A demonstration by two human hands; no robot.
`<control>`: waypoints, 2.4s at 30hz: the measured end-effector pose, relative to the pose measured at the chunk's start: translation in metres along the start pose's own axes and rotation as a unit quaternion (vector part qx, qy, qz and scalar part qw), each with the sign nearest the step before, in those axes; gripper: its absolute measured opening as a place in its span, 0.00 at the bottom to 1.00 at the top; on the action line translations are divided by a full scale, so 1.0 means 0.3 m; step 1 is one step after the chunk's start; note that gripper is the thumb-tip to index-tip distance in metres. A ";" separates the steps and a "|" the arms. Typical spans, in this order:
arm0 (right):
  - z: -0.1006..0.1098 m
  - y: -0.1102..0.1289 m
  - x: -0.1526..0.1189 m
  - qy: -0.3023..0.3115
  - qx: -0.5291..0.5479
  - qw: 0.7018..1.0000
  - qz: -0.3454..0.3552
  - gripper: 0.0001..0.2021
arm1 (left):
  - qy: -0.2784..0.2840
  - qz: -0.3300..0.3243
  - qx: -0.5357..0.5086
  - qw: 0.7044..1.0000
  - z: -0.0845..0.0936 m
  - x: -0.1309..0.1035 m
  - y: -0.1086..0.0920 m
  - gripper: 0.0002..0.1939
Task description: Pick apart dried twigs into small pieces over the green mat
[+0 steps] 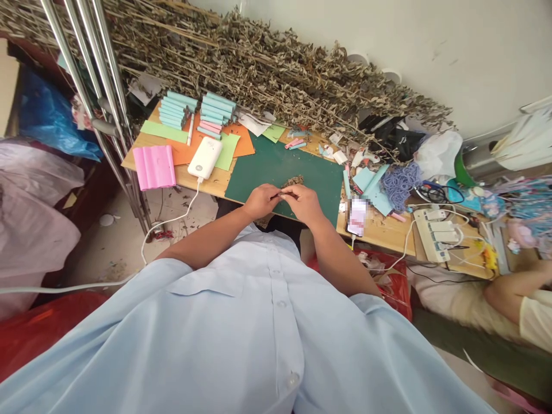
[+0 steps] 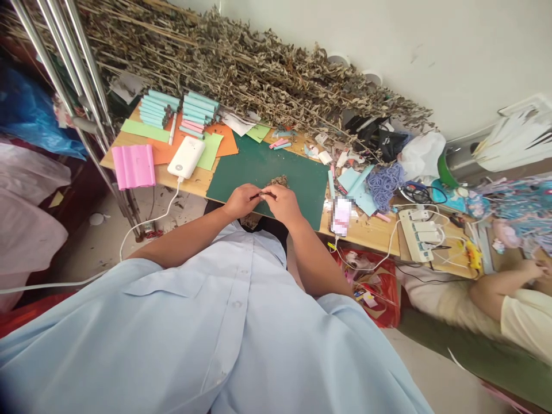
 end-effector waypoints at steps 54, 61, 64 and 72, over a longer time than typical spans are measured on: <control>0.003 -0.010 -0.041 -0.048 -0.003 0.998 -0.046 0.06 | 0.011 -0.002 0.009 1.000 0.003 0.002 -0.013 0.15; -0.004 0.088 -0.033 0.027 -0.127 0.990 0.061 0.11 | 0.013 -0.001 0.000 1.000 0.006 -0.001 -0.015 0.14; -0.014 0.101 -0.044 0.056 -0.166 0.982 0.076 0.12 | 0.017 0.000 -0.004 1.000 0.005 -0.001 -0.016 0.13; 0.048 0.058 -0.052 -0.043 -0.081 0.995 0.031 0.12 | -0.004 -0.001 -0.014 1.000 0.005 -0.003 0.000 0.13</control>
Point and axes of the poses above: each hand's wrist, its own x-axis towards the middle knuckle, its own z-axis out of the back of the hand, y = z × x, the point moved 10 cm from there along x, towards the middle knuckle, and after that the axes turned 2 degrees about z, right-handed, at the moved point
